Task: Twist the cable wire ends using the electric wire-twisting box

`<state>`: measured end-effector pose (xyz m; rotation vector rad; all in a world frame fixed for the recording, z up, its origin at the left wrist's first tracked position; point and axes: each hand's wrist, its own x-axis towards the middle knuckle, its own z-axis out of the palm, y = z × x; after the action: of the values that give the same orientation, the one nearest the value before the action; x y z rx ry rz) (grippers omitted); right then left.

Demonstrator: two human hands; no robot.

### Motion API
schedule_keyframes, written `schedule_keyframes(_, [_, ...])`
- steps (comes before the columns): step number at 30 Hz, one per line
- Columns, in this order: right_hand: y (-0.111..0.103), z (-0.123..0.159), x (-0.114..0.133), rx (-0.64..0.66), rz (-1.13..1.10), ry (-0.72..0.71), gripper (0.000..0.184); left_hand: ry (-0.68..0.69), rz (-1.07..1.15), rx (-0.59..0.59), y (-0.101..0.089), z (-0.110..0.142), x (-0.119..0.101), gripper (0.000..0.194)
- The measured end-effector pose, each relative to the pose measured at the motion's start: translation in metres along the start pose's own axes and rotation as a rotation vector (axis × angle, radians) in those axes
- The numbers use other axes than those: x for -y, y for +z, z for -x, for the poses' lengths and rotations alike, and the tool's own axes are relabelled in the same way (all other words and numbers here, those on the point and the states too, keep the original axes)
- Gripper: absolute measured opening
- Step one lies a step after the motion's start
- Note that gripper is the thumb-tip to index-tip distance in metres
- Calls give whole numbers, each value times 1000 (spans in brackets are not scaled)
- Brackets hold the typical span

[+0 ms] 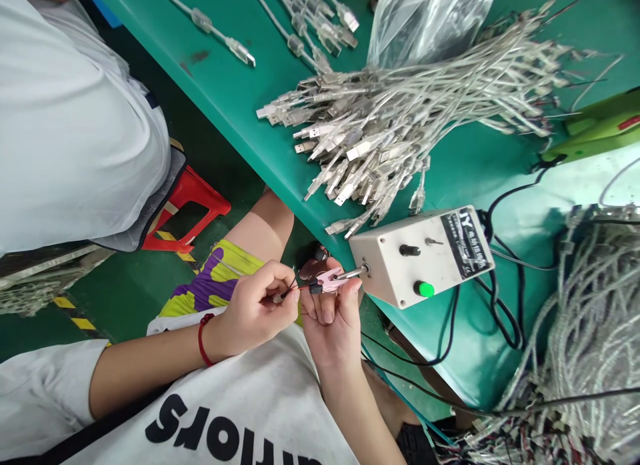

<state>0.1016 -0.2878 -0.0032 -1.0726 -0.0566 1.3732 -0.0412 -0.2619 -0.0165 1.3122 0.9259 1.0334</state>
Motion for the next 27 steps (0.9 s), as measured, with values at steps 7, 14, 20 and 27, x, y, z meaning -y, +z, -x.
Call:
schedule_keyframes(7, [-13,-1,1,68,66,9,45,-6,-9,31,-1,1,-1,18])
schedule_keyframes(14, [-5,-4,1,15,43,-26,46,14,-22,-7,2,2,-3,16])
schedule_keyframes(20, [-5,-5,-2,47,99,-22,57,-70,-20,-7,2,2,-4,12])
schedule_keyframes(27, [-34,31,23,-88,860,-476,55,-93,16,8,0,7,-2,12])
